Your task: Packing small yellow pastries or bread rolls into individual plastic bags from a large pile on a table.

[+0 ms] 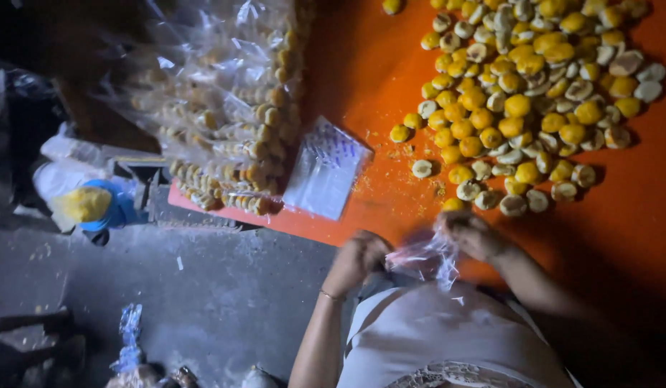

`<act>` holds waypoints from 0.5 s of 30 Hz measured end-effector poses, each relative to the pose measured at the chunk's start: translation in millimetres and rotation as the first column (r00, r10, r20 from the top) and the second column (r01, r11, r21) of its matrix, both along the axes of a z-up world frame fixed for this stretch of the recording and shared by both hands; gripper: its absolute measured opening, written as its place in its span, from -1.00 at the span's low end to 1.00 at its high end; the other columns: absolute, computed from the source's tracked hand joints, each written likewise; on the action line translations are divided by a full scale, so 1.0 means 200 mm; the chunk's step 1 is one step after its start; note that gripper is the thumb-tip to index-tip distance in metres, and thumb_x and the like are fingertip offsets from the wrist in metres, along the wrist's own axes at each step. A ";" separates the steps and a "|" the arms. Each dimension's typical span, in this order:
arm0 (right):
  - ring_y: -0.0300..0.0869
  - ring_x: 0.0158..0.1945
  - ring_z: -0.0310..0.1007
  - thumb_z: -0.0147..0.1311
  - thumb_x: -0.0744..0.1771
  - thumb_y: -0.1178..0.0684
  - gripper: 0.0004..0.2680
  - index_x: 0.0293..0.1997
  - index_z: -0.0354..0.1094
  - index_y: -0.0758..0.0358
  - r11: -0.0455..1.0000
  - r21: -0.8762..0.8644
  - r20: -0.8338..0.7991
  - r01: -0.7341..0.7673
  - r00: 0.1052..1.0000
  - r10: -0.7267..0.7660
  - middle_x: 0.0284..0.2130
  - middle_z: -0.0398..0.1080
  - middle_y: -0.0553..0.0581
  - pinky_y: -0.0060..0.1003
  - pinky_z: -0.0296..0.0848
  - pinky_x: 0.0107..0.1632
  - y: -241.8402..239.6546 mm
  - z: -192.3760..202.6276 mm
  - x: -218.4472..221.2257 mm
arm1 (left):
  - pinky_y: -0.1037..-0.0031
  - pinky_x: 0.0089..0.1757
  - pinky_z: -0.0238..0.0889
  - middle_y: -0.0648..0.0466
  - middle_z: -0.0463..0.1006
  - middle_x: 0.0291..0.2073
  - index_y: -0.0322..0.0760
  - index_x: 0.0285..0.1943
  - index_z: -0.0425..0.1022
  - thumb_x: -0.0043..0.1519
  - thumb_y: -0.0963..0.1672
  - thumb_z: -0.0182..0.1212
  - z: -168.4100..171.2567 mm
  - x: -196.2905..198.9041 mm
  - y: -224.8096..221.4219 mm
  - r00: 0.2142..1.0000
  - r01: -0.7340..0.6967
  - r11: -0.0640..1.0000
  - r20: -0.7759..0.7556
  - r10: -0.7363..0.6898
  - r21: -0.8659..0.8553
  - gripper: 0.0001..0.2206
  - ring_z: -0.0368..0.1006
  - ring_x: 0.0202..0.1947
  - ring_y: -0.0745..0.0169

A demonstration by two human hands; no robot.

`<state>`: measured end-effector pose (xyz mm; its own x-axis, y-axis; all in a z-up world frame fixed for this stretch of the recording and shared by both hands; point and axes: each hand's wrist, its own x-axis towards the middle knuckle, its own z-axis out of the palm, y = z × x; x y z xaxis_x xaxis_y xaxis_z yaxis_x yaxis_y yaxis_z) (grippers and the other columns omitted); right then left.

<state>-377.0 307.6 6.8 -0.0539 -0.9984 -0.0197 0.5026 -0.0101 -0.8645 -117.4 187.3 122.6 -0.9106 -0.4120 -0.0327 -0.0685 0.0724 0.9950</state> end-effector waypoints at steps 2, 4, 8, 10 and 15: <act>0.03 -0.40 0.70 0.06 0.36 0.21 -0.91 -0.15 0.50 0.33 0.963 0.232 -0.193 -0.136 0.964 0.183 -0.49 0.60 0.26 -0.19 0.59 -0.38 0.08 -0.15 0.03 | 0.29 -0.27 0.39 0.06 0.59 -0.53 0.04 -0.51 0.58 0.32 0.14 0.13 -0.19 0.07 -0.10 0.852 -0.185 0.843 0.345 0.393 -0.504 -0.61 0.55 -0.43 -0.12; -0.02 -0.28 0.65 0.18 0.31 0.17 -0.92 -0.17 0.54 0.23 0.995 0.098 -0.476 -0.024 0.877 0.068 -0.38 0.60 0.19 -0.17 0.57 -0.25 -0.05 0.19 0.06 | 0.21 -0.35 0.39 0.06 0.61 -0.50 0.03 -0.41 0.63 0.25 0.02 0.20 -0.41 0.09 -0.16 0.831 -0.203 0.732 0.281 0.480 -0.650 -0.79 0.55 -0.47 -0.14; 0.10 -0.21 0.53 0.36 0.25 -0.21 -0.58 0.16 0.40 0.06 0.834 -0.210 -0.967 0.510 -0.236 -0.100 -0.08 0.35 0.15 -0.01 0.55 -0.28 -0.21 0.14 -0.12 | 0.37 -0.33 0.46 0.11 0.71 -0.25 -0.02 -0.22 0.71 0.06 -0.24 0.15 -0.35 0.14 -0.31 0.815 -0.403 0.776 0.196 0.546 -0.485 -0.73 0.61 -0.38 -0.05; 0.04 -0.23 0.54 0.39 0.21 -0.22 -0.60 0.09 0.42 -0.02 0.813 -0.244 -0.932 0.528 -0.359 -0.046 -0.15 0.35 0.07 -0.05 0.57 -0.30 -0.25 -0.01 -0.17 | 0.40 -0.35 0.45 0.15 0.72 -0.25 0.00 -0.23 0.72 0.06 -0.25 0.13 -0.25 0.16 -0.38 0.829 -0.366 0.820 0.246 0.502 -0.441 -0.72 0.61 -0.42 0.03; 0.04 -0.07 0.58 0.48 0.13 0.00 -0.64 -0.03 0.53 0.07 0.752 -0.371 -0.928 0.545 -0.204 -0.311 -0.09 0.49 0.05 -0.13 0.59 -0.09 -0.41 -0.07 -0.13 | 0.47 -0.40 0.44 -0.02 0.73 -0.18 -0.21 -0.20 0.72 0.09 -0.30 -0.01 -0.10 0.19 -0.53 0.861 -0.381 0.919 0.324 0.393 -0.101 -0.67 0.66 -0.51 0.17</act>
